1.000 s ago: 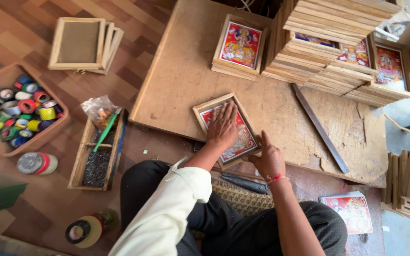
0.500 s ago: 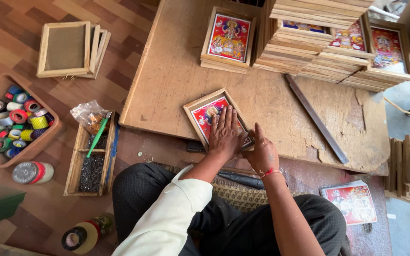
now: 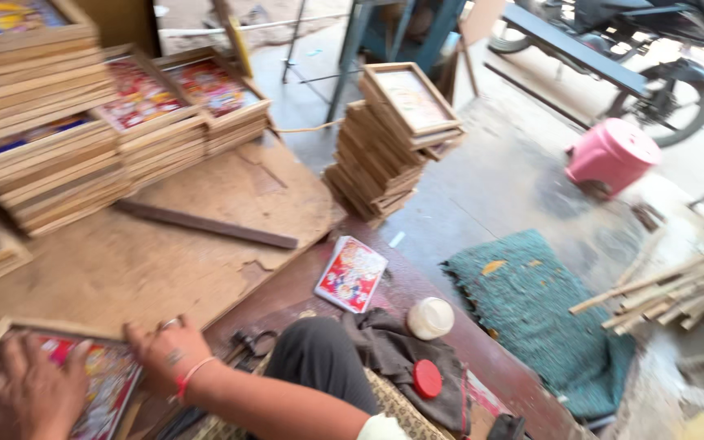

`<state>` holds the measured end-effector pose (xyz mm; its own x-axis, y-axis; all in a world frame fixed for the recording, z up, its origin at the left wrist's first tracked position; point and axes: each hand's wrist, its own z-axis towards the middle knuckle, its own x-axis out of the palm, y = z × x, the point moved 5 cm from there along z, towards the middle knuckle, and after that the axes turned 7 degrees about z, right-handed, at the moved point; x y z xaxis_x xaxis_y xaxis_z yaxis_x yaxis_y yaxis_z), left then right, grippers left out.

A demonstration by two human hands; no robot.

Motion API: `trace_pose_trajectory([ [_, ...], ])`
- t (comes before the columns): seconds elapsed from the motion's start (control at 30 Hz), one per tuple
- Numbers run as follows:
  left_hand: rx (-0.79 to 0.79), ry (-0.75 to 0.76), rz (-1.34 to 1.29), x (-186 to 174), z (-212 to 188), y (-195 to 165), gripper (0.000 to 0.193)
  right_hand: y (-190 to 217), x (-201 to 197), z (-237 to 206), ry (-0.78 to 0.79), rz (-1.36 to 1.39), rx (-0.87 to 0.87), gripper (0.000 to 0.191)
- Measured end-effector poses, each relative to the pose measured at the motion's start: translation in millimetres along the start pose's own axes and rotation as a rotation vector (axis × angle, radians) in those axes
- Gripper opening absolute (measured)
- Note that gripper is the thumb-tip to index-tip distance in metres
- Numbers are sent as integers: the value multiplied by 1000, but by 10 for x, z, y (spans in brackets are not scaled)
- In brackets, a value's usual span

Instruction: The person sits on the floor and assembles small wooden picture frames. They place a white backing sheet into a frame, add a printed image, and then place a wooden frame piece on top, pressing it into place. This process is repeated for multiple frames.

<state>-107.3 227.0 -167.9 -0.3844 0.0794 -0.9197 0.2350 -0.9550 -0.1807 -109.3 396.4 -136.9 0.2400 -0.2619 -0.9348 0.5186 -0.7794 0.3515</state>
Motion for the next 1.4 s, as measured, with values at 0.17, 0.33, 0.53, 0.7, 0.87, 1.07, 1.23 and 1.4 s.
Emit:
trace_pose_trajectory([
  [0.17,52,-111,-43,128,-81,-12,84,-76,11,-3,-20,114,54,104],
  [0.33,54,-194,75,-48,-230,-126,75,-222,213,50,-140,117,-17,95],
  [0.53,-650,-184,-485,-10,-1193,42,72,-470,606,358,73,116,-50,59],
  [0.7,-1058,-126,-1003,261,-1376,141,37,-242,422,397,-66,280,-117,102],
  [0.87,-924,-315,-1390,-188,-1075,300,24,-324,10,468,-250,795,95,97],
  [1.07,-725,-389,-1370,-502,165,1024,26,-345,-181,513,-339,909,83,76],
  [1.23,-750,-248,-1191,-355,1268,1482,40,-72,-82,635,-216,852,94,74],
  [1.4,-539,-550,-335,-528,1292,1918,52,72,-32,750,-210,701,63,71],
])
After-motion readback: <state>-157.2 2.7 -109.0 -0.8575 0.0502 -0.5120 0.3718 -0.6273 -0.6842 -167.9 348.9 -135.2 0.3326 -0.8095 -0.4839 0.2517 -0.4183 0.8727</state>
